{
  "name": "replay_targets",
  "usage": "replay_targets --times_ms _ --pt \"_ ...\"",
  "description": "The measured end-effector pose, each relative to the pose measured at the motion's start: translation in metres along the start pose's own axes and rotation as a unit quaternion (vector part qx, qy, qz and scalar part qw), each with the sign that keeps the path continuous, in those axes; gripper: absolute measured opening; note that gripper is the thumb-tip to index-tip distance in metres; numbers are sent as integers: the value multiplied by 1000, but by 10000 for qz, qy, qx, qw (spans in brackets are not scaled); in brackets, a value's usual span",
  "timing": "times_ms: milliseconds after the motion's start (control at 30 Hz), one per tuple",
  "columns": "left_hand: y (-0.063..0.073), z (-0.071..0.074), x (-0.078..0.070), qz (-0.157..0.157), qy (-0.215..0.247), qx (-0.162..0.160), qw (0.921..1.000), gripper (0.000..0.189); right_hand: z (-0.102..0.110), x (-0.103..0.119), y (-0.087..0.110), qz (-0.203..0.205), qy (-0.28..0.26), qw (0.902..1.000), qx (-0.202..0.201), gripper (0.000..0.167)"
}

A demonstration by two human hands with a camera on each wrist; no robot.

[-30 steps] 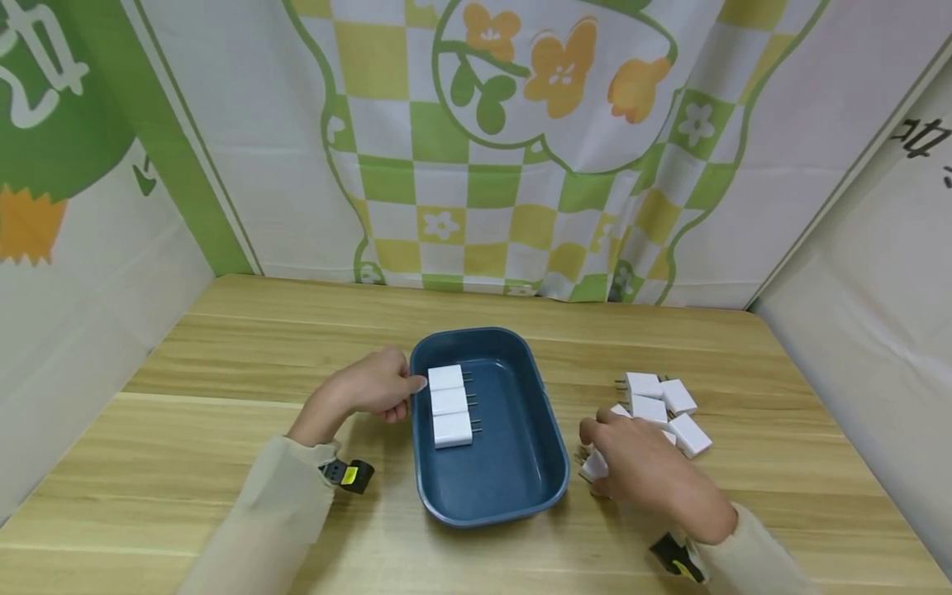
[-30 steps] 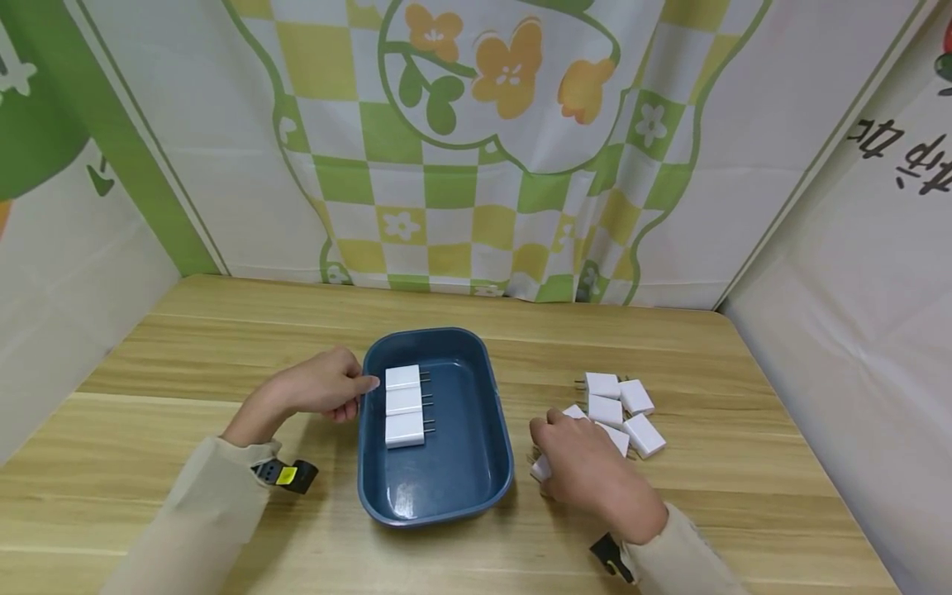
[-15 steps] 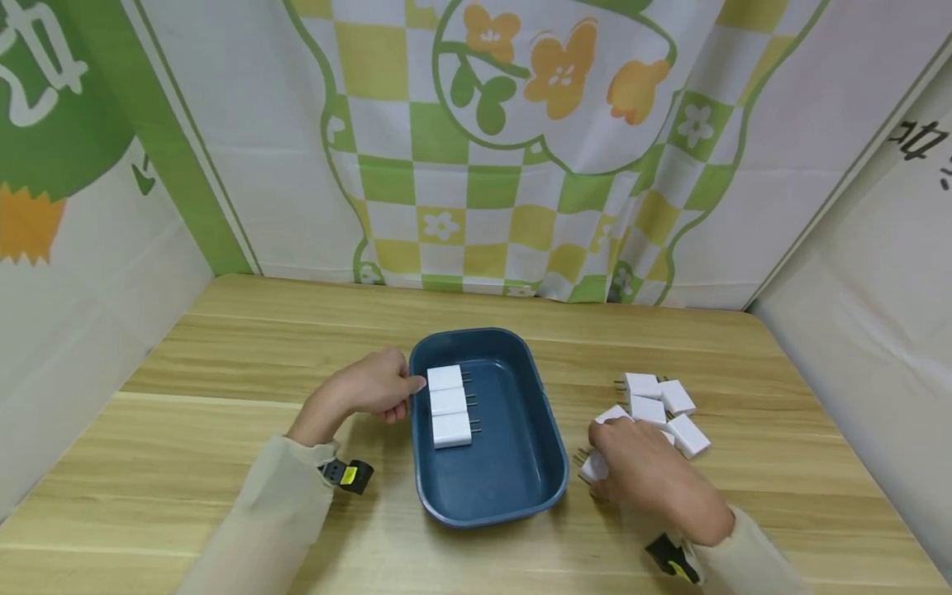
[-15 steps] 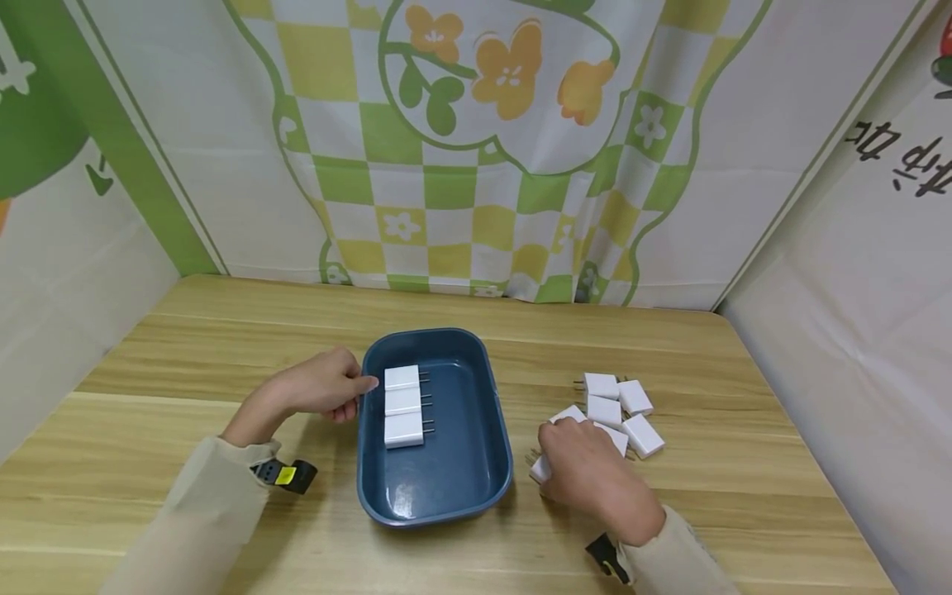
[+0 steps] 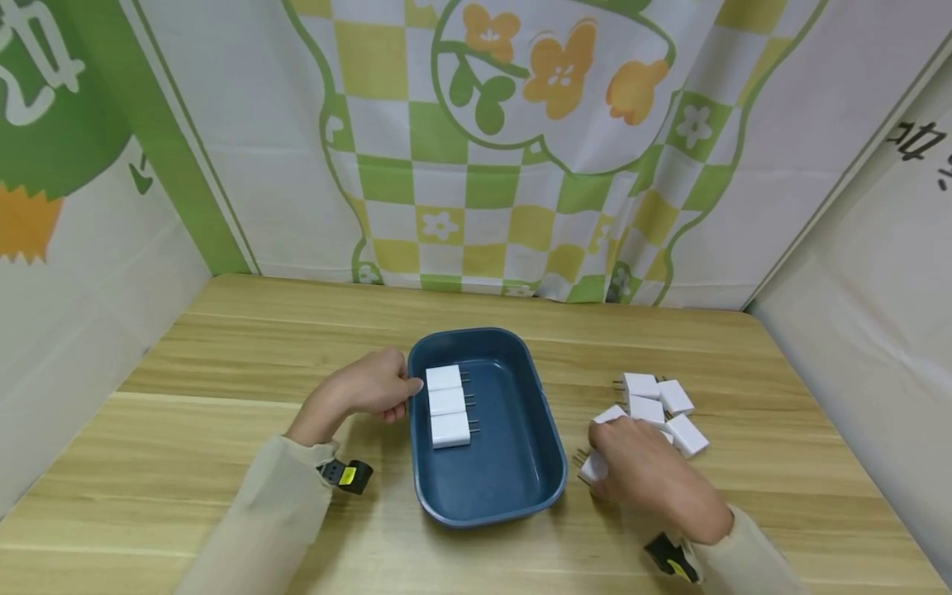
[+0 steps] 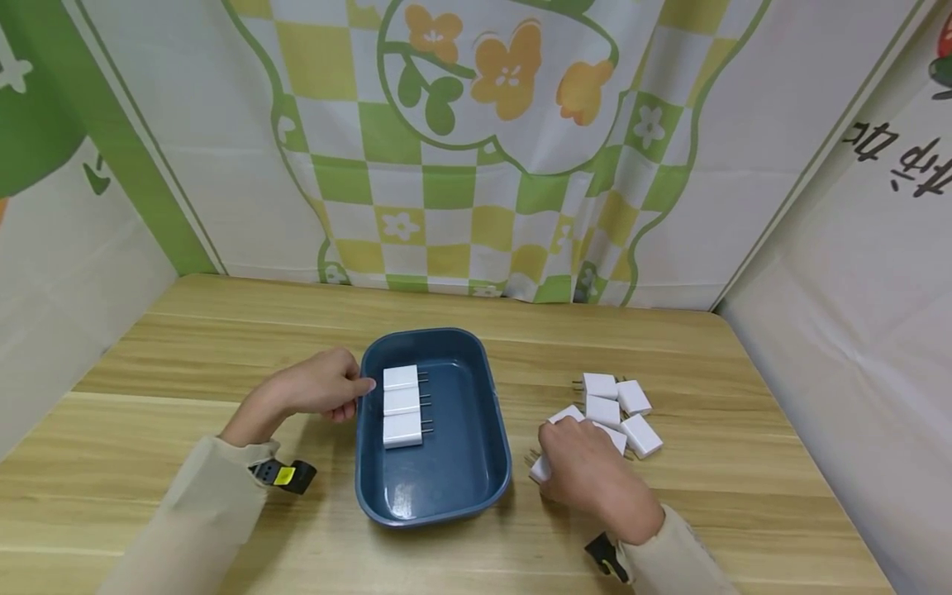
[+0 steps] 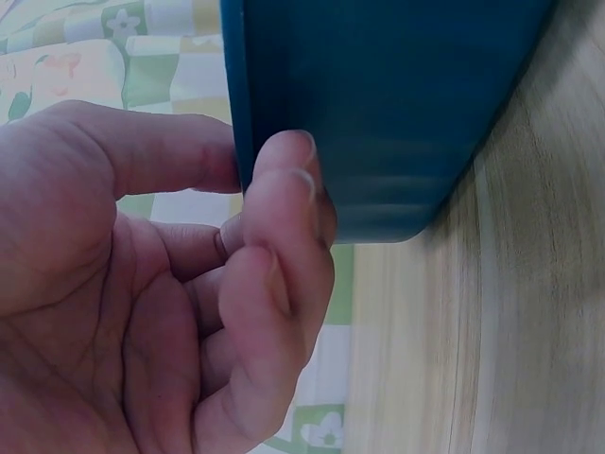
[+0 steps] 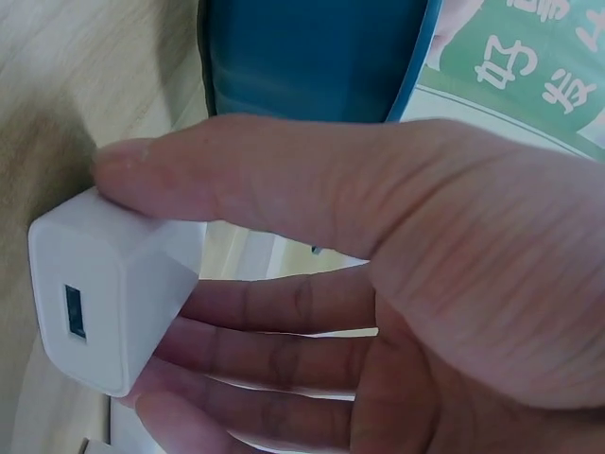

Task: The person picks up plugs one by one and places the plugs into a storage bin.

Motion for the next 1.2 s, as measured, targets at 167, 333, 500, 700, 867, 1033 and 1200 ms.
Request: replay_targets --times_ms 167,333,500,700,867,1033,1200 --pt "0 0 0 -40 -34 3 10000 43 5 -2 0 -138 -61 9999 -5 29" --pt "0 -1 -1 -89 -6 19 10000 43 13 -5 0 -104 -212 9995 -196 25" --pt "0 -2 -2 -131 9 38 9999 44 20 -7 1 45 -198 9990 -405 26" --pt "0 -4 -5 -140 9 27 9999 43 26 -10 1 175 -120 9976 -657 30" --pt "0 -4 -7 -264 2 12 9996 42 29 -12 1 143 -62 9967 -799 32" --pt "0 -4 -7 -292 32 -9 9996 43 34 -12 2 163 -20 9948 -1000 34" --pt "0 -4 -6 -250 4 -33 9997 43 39 -12 1 217 81 9919 -1252 37"
Point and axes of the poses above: each hand's wrist, its own y-axis away from the middle knuckle, its own z-axis out of the back of the hand, x = y × z, the point moved 6 cm from there along -y, towards the middle knuckle, and after that the axes turned 6 degrees about -x, right-handed, at the moved point
